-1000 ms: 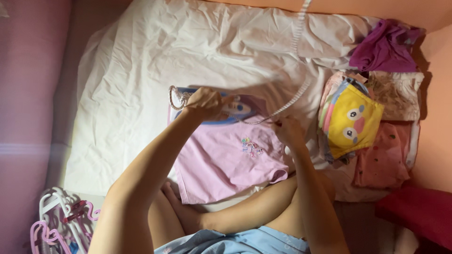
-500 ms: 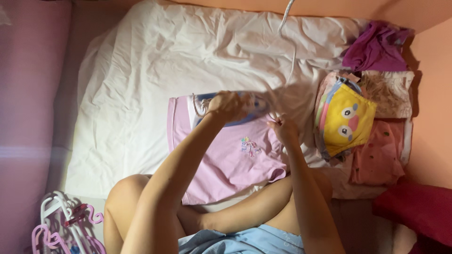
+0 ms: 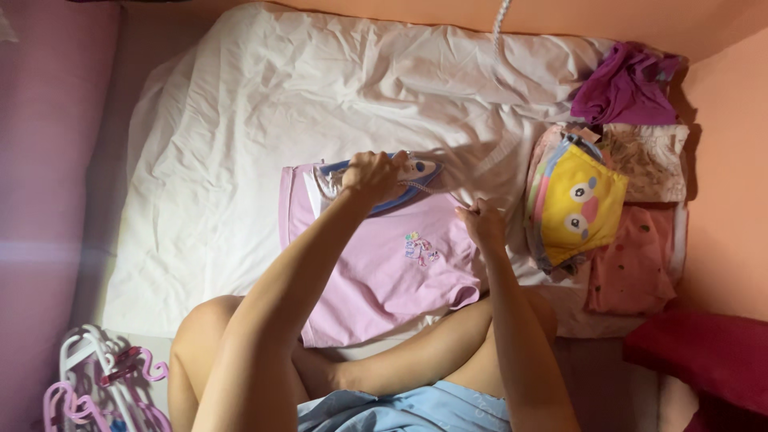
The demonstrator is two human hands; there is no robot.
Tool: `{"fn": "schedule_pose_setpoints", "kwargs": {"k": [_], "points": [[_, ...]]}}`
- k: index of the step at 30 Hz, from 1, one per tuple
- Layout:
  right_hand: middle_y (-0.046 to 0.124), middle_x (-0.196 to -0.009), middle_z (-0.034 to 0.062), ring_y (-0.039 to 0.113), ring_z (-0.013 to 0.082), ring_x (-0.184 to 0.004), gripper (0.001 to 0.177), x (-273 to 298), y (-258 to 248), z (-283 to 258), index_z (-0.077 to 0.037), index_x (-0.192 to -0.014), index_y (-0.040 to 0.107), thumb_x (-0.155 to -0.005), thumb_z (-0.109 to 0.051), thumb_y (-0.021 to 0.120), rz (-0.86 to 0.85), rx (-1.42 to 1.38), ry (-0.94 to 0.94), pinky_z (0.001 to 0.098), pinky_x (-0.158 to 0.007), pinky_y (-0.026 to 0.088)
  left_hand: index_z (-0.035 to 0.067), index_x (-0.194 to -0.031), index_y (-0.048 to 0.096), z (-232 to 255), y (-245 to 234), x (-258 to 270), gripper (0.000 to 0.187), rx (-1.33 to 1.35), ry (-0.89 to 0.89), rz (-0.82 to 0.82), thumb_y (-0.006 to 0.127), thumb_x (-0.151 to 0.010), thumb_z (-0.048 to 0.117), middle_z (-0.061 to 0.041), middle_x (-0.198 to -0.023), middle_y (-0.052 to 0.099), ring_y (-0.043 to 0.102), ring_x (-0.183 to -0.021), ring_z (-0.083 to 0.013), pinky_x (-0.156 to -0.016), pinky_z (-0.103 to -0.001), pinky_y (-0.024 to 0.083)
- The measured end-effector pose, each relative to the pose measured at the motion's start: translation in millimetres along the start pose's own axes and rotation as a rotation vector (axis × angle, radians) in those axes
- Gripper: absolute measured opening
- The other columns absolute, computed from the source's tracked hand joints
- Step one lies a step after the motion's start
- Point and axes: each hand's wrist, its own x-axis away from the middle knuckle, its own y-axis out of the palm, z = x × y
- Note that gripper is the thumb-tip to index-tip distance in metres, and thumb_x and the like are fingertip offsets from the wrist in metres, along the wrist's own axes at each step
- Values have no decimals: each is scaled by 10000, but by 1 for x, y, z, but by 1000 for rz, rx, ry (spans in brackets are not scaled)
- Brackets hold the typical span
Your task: The person irons a pink garment on a bed by hand using an iron and then folds it.
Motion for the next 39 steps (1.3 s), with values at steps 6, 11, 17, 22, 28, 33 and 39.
{"fn": "schedule_pose_setpoints", "kwargs": {"k": [6,11,17,22,28,33,39], "points": [[708,-824,169,683,319,-777,338,-1,3,3,-34,-962,706,-835,-334,798,20,-52,-34,425,-714,513,325,-1493,460,-39,-6,42,560,-7,-101,-96,464,-1025,634,-108,-1139,729,744,-946,-282,-700,-450,607],[726,-1054,213,665,393,-1057,319,9,-10,-25,-90,-1131,751,-925,-332,723,-40,179,100,482,-925,503,382,-1513,360,-107,3,97,529,-198,90,96,426,-999,488,-79,-1269,670,733,-891,-250,-531,-415,572],[461,-1613,89,451,308,-1519,480,33,36,-94,-133,-1526,541,-1051,-192,571,253,311,-490,517,-1260,370,239,-1340,585,-205,-32,188,415,28,-419,268,645,-1002,472,-143,-1014,753,744,-831,-333,-636,-460,585],[310,-1659,241,308,415,-1518,679,27,77,-140,17,-1562,415,-1048,-412,527,208,536,-634,583,-1187,279,122,-1263,701,-232,-62,263,541,140,-542,697,867,-893,480,-158,-912,767,737,-769,-380,-709,-464,602],[286,-1656,252,258,428,-1525,725,25,85,-140,17,-1560,394,-1032,-461,532,239,700,-600,620,-1176,228,94,-1286,695,-236,-76,297,569,97,-487,757,887,-898,463,-155,-954,768,746,-778,-349,-712,-442,609],[431,-1558,219,339,449,-1481,623,28,118,-176,-38,-1451,538,-853,-113,692,224,313,-756,582,-1189,281,74,-1263,678,-236,-75,296,572,131,-463,822,916,-903,450,-157,-923,759,749,-772,-333,-708,-421,611],[691,-1101,137,587,403,-1119,233,13,173,-263,-88,-1076,692,-871,-160,775,-82,260,-874,543,-933,459,70,-1211,675,-231,-77,285,554,186,-444,865,926,-856,412,-161,-902,764,748,-733,-330,-650,-415,601]]}}
